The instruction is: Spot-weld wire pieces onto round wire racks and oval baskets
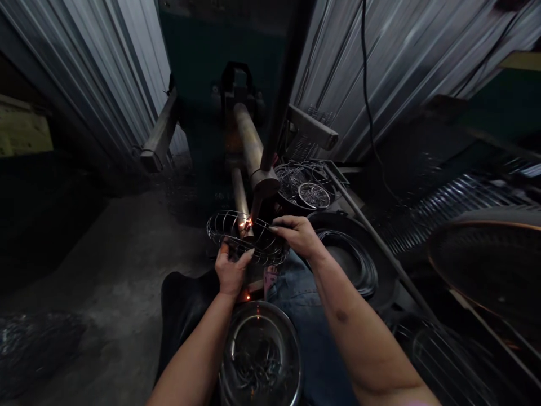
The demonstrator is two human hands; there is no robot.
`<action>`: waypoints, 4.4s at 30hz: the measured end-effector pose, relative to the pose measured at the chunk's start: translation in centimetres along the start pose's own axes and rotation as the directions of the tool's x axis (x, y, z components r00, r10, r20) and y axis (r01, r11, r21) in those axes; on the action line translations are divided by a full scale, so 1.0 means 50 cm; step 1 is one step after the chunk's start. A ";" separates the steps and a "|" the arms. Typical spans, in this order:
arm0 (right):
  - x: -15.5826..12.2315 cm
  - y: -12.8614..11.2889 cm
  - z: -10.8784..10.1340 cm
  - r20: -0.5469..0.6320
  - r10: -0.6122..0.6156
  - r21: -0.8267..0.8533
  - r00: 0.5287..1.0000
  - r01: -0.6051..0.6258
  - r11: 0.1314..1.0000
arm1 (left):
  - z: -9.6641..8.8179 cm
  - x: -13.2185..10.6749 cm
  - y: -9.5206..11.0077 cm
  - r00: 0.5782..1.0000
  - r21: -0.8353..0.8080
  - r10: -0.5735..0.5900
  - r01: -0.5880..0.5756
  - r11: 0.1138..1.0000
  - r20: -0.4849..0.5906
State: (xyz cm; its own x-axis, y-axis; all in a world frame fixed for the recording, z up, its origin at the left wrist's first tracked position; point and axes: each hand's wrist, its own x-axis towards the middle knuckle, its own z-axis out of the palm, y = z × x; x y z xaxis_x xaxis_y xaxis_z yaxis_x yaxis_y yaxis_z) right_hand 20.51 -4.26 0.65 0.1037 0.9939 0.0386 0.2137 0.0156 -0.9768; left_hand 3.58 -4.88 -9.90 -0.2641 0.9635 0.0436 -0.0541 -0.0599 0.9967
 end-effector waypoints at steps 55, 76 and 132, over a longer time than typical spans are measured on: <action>-0.044 0.019 -0.066 0.053 0.213 0.038 0.976 -0.216 0.976 | 0.010 -0.008 0.002 0.797 -0.586 -0.542 0.580 0.566 0.266; -0.016 -0.019 -0.006 -0.052 -0.009 -0.087 0.999 0.004 0.996 | 0.011 -0.017 0.013 0.696 -0.594 -0.626 0.683 0.426 0.351; -0.017 0.001 -0.011 0.004 0.021 0.064 1.000 -0.021 0.998 | -0.056 -0.021 0.109 0.666 0.389 0.715 -0.729 0.563 0.212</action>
State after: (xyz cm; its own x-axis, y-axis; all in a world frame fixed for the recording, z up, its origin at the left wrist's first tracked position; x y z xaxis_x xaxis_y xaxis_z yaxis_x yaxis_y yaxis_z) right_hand 20.97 -5.16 0.70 0.1045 0.9944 0.0175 0.1493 0.0017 -0.9888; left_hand 0.88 -6.97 -4.70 -0.0101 0.6539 0.7566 0.5370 -0.6347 0.5557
